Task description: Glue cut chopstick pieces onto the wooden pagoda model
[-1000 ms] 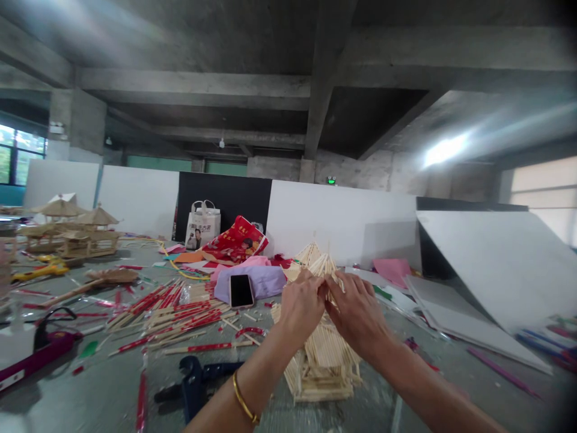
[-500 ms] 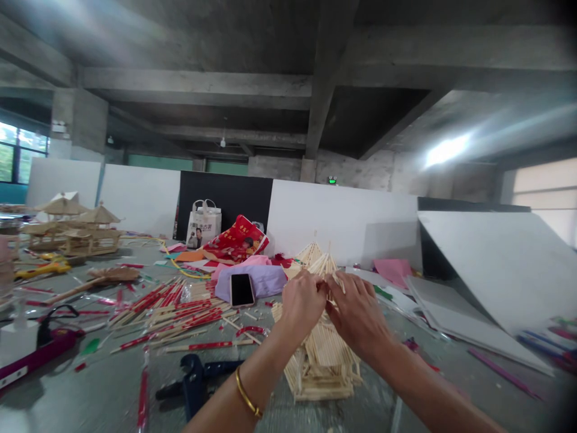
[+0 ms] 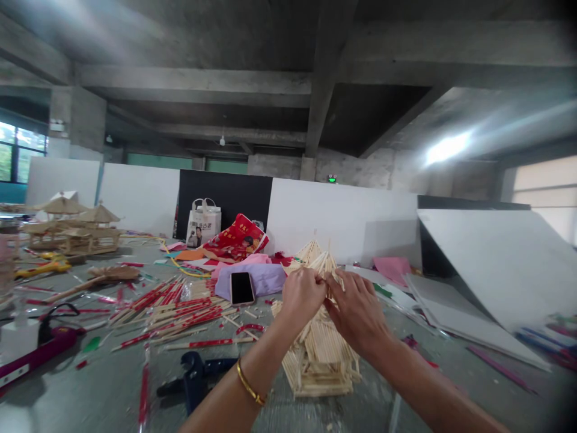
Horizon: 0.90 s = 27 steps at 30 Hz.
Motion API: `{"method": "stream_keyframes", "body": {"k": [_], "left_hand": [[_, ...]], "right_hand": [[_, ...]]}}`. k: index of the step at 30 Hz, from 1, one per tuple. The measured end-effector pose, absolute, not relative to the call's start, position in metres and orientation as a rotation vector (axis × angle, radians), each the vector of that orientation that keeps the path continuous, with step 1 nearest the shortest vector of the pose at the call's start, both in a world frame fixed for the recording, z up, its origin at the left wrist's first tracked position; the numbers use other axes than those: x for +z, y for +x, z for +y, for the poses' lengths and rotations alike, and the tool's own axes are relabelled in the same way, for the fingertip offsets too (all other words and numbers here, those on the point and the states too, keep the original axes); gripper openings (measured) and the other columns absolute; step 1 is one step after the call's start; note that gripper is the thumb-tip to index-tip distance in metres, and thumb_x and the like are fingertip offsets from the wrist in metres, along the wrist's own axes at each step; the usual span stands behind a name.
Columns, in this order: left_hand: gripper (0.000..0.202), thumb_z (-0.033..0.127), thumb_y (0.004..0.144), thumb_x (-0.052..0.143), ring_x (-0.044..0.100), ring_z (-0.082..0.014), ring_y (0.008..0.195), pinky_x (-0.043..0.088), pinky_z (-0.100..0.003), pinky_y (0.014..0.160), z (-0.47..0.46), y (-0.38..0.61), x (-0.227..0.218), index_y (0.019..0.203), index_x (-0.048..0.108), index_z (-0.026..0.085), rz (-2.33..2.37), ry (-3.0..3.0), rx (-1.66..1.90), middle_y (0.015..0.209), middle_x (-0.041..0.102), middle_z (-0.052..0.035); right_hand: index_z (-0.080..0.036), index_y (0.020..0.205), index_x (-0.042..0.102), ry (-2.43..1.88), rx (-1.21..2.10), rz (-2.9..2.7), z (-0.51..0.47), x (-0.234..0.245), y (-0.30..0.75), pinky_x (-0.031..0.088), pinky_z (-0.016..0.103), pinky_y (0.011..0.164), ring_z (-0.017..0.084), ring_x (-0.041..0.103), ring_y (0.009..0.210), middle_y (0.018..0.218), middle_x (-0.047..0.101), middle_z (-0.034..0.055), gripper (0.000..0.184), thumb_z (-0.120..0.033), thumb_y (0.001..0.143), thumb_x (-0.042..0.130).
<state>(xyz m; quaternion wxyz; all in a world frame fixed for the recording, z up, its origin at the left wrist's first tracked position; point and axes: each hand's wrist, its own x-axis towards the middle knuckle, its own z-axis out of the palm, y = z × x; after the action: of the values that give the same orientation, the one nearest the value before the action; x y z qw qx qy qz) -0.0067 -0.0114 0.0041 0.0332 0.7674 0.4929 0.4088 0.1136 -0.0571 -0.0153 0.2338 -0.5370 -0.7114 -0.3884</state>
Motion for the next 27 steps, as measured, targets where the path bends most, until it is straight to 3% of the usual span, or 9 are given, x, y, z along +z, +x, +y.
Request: {"method": "stream_keyframes", "body": {"k": [27], "left_hand": [[0.026, 0.027, 0.066, 0.046, 0.060, -0.0154, 0.065, 0.035, -0.023, 0.055, -0.0039, -0.0089, 0.0098, 0.073, 0.070, 0.018, 1.553, 2.375, 1.105, 0.072, 0.069, -0.0087]], "right_hand": [[-0.016, 0.113, 0.049, -1.462, -1.081, -1.974, -0.0591, -0.0115, 0.1110, 0.032, 0.041, 0.085, 0.027, 0.043, 0.100, 0.111, 0.051, 0.0111, 0.032, -0.026, 0.082, 0.048]]}}
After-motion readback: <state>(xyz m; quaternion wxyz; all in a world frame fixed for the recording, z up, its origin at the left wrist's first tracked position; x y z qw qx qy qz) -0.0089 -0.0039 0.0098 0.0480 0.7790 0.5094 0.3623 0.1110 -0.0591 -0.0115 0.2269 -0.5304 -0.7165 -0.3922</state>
